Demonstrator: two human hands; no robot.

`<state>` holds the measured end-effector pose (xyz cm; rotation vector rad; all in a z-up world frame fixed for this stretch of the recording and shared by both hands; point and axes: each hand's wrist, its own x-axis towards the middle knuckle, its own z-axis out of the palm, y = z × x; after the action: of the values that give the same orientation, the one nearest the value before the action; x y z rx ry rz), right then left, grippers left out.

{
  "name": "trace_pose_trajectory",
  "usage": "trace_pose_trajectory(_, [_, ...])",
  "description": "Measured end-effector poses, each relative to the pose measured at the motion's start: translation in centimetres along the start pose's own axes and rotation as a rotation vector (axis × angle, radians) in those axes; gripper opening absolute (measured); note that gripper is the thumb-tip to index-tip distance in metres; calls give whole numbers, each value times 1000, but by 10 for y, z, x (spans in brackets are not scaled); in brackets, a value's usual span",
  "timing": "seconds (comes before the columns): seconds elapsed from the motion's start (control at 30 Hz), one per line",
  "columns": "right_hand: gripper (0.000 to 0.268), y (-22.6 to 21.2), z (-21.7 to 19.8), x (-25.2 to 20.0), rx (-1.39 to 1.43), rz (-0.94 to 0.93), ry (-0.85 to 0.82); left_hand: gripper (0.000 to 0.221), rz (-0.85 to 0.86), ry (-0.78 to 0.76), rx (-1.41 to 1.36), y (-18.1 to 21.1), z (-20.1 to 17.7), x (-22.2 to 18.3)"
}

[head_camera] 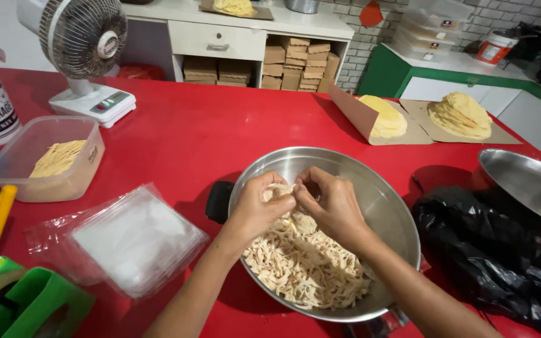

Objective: Shredding cooked meat by hand into a large metal bowl

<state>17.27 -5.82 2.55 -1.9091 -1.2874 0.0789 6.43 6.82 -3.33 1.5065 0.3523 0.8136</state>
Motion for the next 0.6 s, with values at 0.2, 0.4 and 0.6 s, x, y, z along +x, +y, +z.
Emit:
trace_pose_trajectory(0.2, [14,3,-13,7,414,72,185,26,-79,22,-115,9,-3,-10])
trace_pose_trajectory(0.4, [16,7,0,-1,680,68,29,26,-48,43,-230,16,-6,-9])
trace_pose_trajectory(0.6, [22,-9,-1,-9,726,15,-81,30,16,11,-221,24,-6,-9])
